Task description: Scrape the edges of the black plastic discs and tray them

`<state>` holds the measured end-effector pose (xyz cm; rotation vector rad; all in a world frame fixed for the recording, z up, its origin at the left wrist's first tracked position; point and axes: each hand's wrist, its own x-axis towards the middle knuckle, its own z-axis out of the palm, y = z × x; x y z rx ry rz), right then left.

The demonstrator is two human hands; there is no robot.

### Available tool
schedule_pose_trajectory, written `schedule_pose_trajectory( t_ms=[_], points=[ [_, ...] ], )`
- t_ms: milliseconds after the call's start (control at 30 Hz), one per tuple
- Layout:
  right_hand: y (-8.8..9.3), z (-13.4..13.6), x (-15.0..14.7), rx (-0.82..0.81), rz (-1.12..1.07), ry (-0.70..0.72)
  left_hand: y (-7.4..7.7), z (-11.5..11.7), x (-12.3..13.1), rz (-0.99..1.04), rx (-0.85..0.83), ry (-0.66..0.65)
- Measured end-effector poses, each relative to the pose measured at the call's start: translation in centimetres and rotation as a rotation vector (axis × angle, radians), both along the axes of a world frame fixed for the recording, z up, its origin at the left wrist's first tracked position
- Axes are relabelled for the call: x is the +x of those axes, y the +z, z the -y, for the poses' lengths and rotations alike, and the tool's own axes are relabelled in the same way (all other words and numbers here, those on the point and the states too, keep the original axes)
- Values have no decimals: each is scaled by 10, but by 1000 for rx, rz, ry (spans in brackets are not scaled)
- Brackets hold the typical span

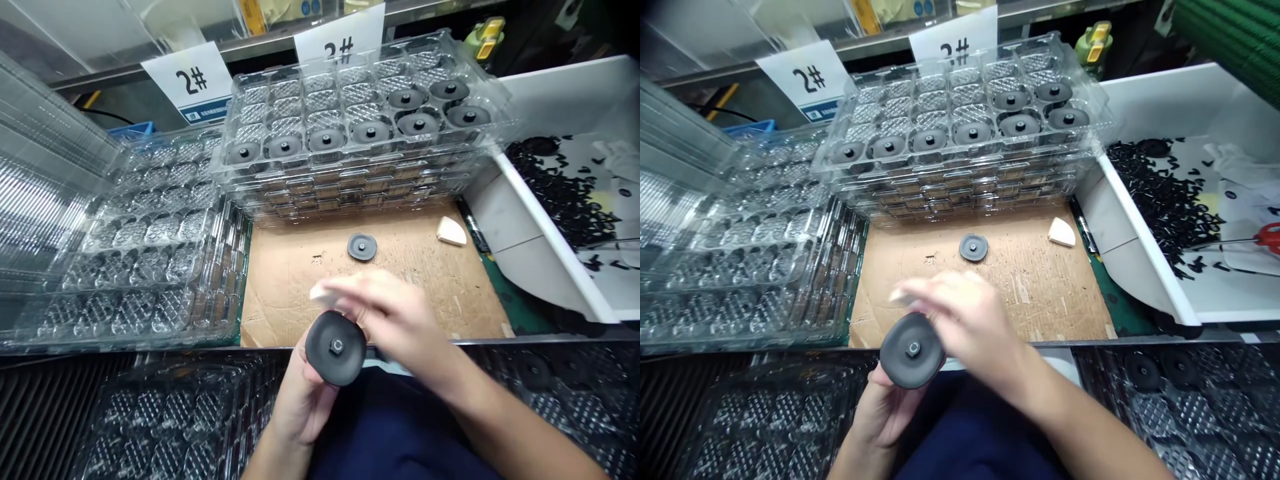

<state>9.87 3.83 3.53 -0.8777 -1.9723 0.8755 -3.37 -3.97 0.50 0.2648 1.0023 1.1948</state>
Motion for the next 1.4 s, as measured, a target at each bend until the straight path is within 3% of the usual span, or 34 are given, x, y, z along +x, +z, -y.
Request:
schedule_pose_trajectory(
  t_ms=[100,200,267,367,467,533,600,667,733,867,933,1033,1100,1167,1267,1400],
  points=[
    [-40,0,11,-220,147,-121,1,-1,-5,191,9,-13],
    [-77,15,18,-273,249,-38,-1,0,-10,232,14,22],
    [-88,23,21,-289,270,-21,-3,0,-12,239,15,35],
    [-68,21,22,-318,261,-86,-4,-2,-10,269,65,25],
    [-17,16,13,-237,141,-230,-1,-5,-6,242,64,34],
    [12,19,2,-40,51,-188,3,-6,-5,206,24,33],
    [27,25,-8,104,34,-62,6,-6,-5,190,-10,35],
    [29,29,-15,56,87,60,7,-7,-6,183,-33,65],
    [24,29,-20,-44,152,88,7,-7,-5,153,-35,112],
    [17,27,-26,116,99,-150,6,-8,1,106,29,155],
    [18,30,-23,99,51,-128,5,-8,1,78,75,201],
    [16,34,-4,-219,19,10,3,-6,-3,63,134,235],
    [7,34,12,-416,-18,-33,2,-7,-6,86,161,232],
    [-7,31,25,-508,-56,-154,3,-8,-6,117,185,222],
    [-19,26,35,-530,-62,-278,7,-9,-4,160,193,185],
    [-2,28,25,-391,-45,-294,11,-7,1,177,178,170]
  ],
)
